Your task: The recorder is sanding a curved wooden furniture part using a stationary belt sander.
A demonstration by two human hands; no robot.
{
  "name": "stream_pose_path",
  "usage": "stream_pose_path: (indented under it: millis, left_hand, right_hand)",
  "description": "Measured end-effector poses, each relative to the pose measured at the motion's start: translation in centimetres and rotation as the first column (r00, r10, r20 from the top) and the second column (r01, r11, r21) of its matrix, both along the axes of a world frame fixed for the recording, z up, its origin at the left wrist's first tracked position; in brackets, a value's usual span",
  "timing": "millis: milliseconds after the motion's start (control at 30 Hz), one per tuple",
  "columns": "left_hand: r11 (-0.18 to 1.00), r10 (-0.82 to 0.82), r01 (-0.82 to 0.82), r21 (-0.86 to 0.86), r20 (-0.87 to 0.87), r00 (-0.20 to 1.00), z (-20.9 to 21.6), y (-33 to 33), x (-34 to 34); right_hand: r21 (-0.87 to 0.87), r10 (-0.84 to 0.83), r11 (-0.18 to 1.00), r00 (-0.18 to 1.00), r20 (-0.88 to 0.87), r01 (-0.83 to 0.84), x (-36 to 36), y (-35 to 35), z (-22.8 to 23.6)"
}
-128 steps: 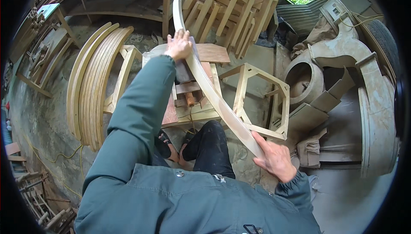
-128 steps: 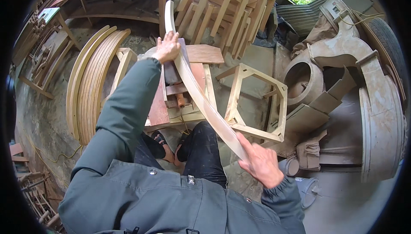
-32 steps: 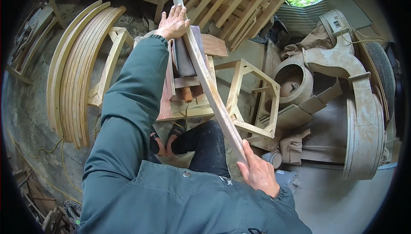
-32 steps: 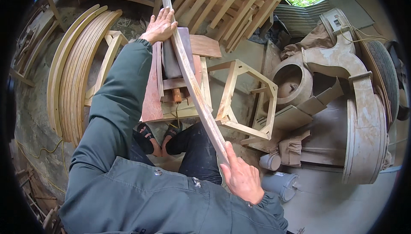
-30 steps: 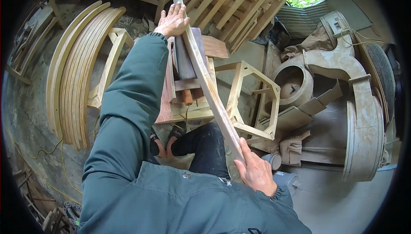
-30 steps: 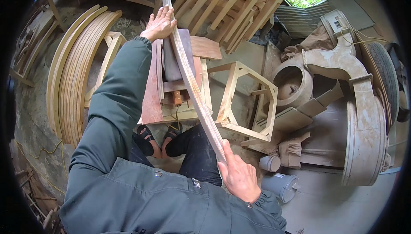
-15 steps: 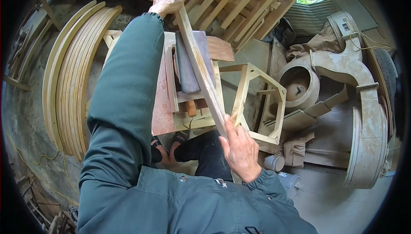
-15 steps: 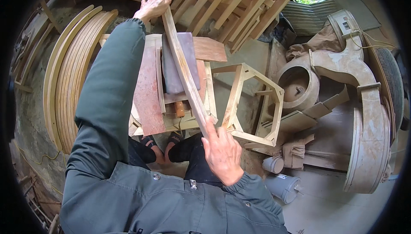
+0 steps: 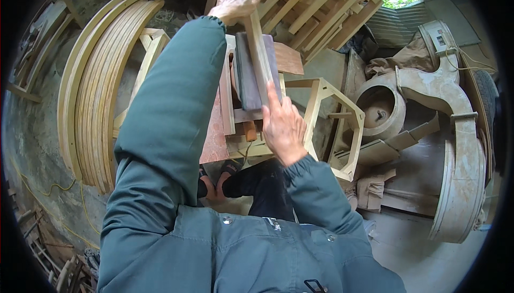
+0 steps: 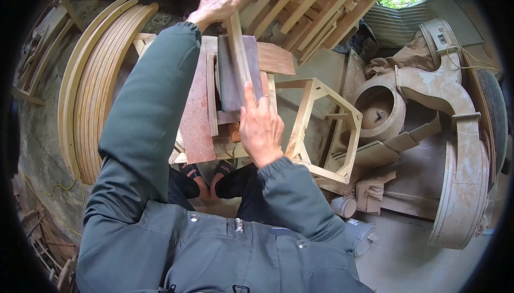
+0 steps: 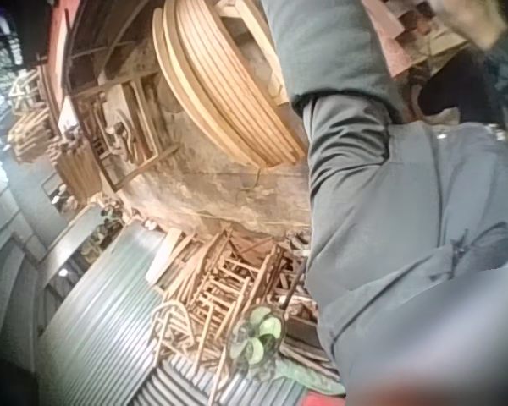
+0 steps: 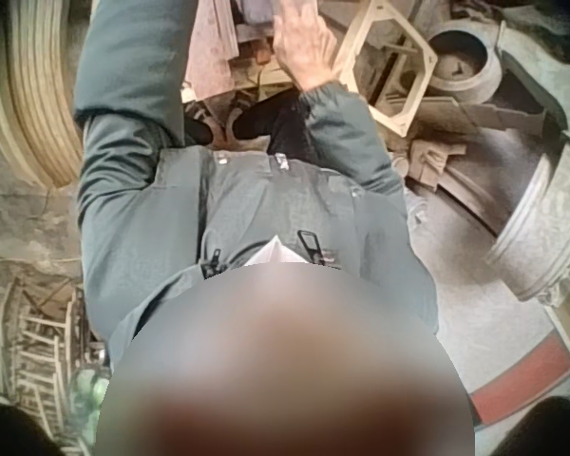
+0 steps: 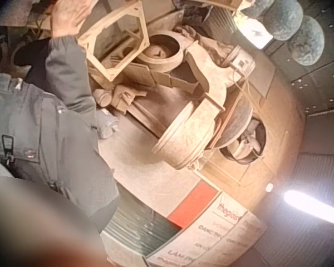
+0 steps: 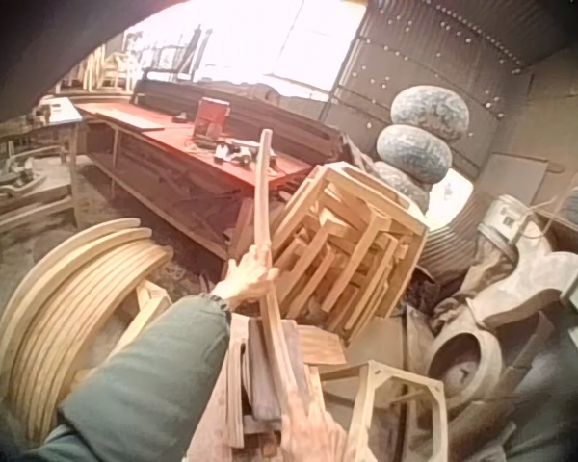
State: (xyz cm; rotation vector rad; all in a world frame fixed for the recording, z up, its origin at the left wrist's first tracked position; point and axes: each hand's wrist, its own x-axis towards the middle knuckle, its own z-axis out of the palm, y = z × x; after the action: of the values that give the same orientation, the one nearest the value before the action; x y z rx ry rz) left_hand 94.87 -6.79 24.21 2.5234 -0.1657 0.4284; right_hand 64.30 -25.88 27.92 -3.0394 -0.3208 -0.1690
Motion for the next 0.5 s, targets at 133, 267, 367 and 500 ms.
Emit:
stream_pose_path:
  millis: [133, 267, 367, 500]
  left_hand:
    - [0.971, -0.054, 0.06, -0.232, 0.034, 0.998, -0.6, -0.7, -4.8]
    - [0.901, 0.114, 0.031, -0.432, 0.306, 0.945, -3.6, 3.2, -12.5]
    - [0.82, 0.148, 0.045, -0.571, 0.288, 0.946, -5.9, 5.4, -20.3]
    - [0.75, 0.19, -0.055, -0.659, 0.136, 0.972, -9.6, 7.9, -29.6]
  right_hand:
    - [0.034, 0.019, 0.999, 0.992, 0.125, -0.024, 3.7, 0.3, -1.9]
    - [0.073, -0.023, 0.997, 0.999, 0.038, 0.021, 6.8, 2.3, -1.9]
    - [0.084, -0.019, 0.996, 0.993, 0.113, 0.009, 9.4, 2.9, -2.1]
    - [0.102, -0.004, 0.995, 0.991, 0.137, -0.01, 12.8, 4.3, -1.7]
